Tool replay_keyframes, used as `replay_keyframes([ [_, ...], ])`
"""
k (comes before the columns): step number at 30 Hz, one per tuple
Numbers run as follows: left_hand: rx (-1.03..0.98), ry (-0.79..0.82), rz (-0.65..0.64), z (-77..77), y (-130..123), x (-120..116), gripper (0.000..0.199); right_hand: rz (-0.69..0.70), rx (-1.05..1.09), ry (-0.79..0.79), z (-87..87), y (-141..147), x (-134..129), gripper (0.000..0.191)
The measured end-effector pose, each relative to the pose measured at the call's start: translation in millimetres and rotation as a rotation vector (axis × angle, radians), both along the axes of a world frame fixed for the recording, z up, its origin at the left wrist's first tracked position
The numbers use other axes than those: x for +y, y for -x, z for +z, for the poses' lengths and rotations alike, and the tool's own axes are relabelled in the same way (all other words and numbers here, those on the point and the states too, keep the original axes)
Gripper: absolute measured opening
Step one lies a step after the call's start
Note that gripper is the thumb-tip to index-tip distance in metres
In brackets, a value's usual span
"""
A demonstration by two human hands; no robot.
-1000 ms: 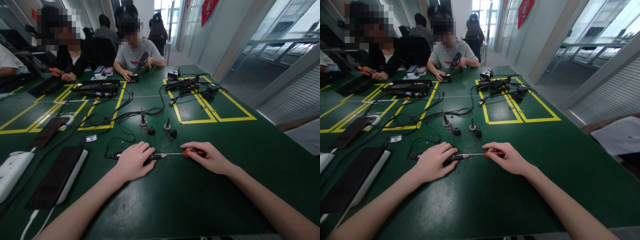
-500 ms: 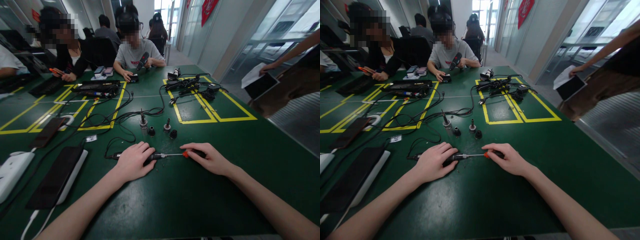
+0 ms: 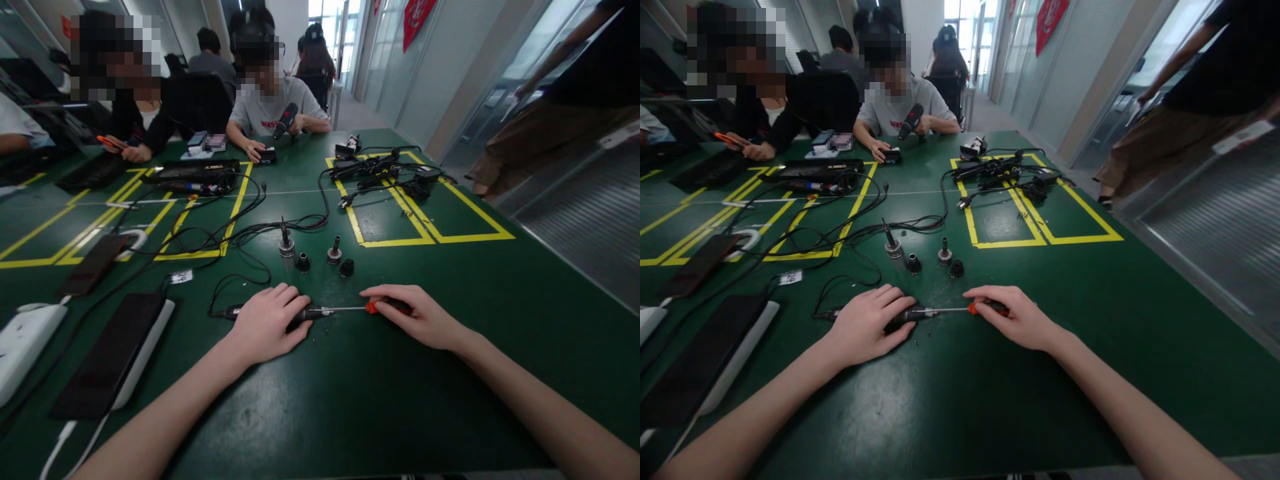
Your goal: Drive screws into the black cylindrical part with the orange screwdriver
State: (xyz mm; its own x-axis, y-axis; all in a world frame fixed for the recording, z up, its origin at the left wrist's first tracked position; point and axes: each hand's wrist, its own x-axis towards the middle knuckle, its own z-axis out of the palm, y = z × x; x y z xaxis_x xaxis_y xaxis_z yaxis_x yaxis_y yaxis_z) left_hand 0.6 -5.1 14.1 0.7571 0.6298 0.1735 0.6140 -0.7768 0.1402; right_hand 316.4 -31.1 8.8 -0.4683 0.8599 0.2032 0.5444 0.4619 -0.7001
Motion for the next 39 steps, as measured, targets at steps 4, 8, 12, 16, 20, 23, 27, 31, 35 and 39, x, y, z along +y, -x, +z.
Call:
replay_keyframes([
  [4, -0.012, 0.006, 0.002, 0.5, 0.3, -0.4, 0.028, -0.011, 0.051, 0.037, 1.1, -0.7, 0.2, 0.027],
  [8, -0.023, 0.003, -0.005, 1.5, 0.8, -0.7, 0.027, -0.039, 0.069, 0.014, 2.3, 0.1, -0.5, 0.026],
  [12, -0.031, -0.010, -0.011, 1.8, 0.5, -0.9, 0.027, -0.031, 0.022, 0.033, 1.2, 0.4, -0.8, 0.029],
  [16, -0.021, -0.012, -0.002, 1.7, 0.6, -0.7, 0.027, -0.020, 0.016, -0.007, -0.5, -0.9, -0.4, 0.029],
  [20, -0.022, -0.028, -0.007, 1.2, 1.3, 0.0, 0.027, -0.012, 0.059, -0.009, 0.1, -1.0, -0.9, 0.026],
  [23, -0.030, -0.032, -0.012, 1.1, 1.6, -0.1, 0.027, -0.016, 0.055, 0.008, 1.9, 0.2, -1.9, 0.027],
  [27, -0.037, -0.018, -0.002, 1.4, 1.6, -0.7, 0.026, -0.003, -0.003, 0.034, 3.4, 1.8, -1.9, 0.029],
  [31, -0.037, 0.000, 0.000, 1.4, 1.2, -0.6, 0.026, -0.002, -0.010, 0.046, 2.0, 1.6, -1.2, 0.031],
  [35, -0.036, 0.010, 0.005, 1.4, 0.8, -0.4, 0.026, -0.011, 0.026, 0.068, 1.4, -0.1, -1.5, 0.029],
  [39, -0.034, 0.012, 0.002, 1.6, 0.4, -0.3, 0.026, -0.003, 0.028, 0.067, 3.5, -0.1, -2.0, 0.028],
])
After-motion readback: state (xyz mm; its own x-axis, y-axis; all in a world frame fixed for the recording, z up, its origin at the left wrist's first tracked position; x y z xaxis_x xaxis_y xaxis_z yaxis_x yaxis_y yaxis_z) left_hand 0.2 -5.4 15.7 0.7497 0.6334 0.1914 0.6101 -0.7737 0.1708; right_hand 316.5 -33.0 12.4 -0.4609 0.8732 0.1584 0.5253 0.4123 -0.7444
